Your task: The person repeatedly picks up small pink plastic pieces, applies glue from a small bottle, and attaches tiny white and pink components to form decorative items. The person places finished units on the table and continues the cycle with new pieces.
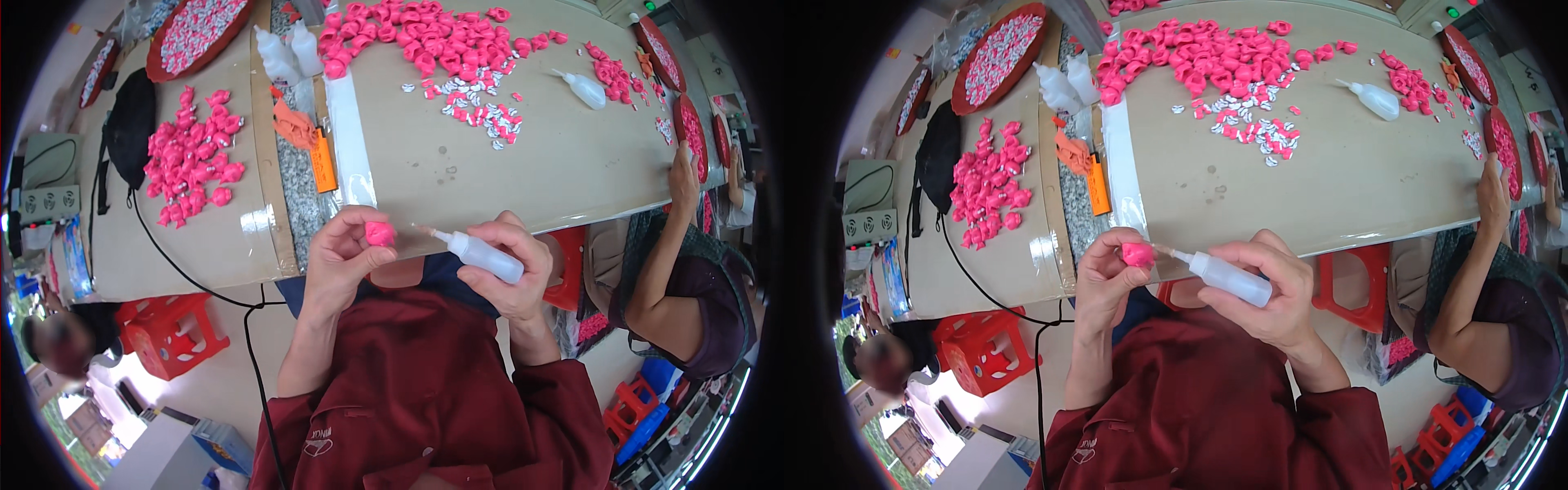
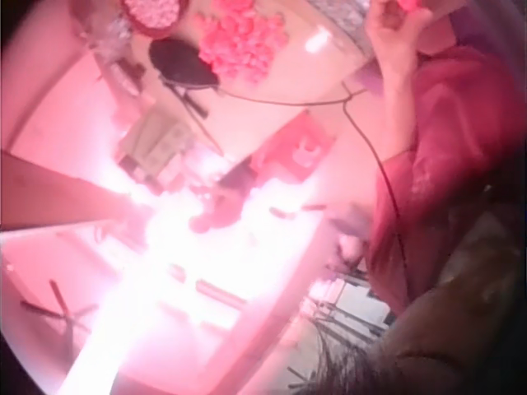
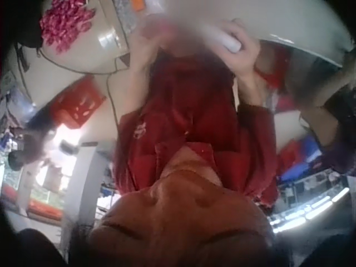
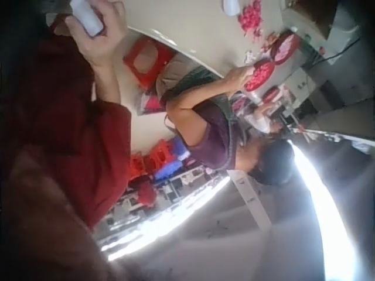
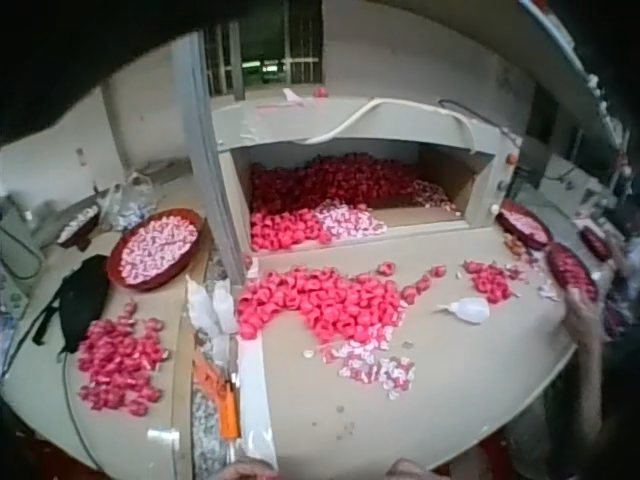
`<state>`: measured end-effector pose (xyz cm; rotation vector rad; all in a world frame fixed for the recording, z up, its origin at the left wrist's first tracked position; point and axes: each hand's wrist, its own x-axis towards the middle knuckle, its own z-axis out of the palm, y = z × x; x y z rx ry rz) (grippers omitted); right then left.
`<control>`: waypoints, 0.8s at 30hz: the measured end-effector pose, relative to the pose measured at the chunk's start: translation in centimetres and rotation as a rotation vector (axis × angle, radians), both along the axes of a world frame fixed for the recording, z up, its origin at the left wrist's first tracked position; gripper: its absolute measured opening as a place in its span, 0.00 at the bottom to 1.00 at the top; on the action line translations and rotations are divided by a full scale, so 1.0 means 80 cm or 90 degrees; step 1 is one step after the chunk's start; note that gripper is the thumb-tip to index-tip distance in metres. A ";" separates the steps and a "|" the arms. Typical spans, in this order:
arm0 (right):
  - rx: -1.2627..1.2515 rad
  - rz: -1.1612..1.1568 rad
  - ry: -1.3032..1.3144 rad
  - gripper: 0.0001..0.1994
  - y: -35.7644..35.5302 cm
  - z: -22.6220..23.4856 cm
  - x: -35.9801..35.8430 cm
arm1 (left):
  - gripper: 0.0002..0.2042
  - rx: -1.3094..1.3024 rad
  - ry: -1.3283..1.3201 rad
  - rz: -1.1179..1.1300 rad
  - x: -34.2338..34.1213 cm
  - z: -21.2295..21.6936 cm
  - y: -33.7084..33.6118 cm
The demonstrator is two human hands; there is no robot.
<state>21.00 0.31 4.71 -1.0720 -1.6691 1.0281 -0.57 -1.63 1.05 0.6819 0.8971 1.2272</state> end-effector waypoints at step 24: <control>0.129 0.012 -0.075 0.20 -0.003 0.005 -0.014 | 0.14 0.099 0.183 0.022 0.009 -0.002 -0.010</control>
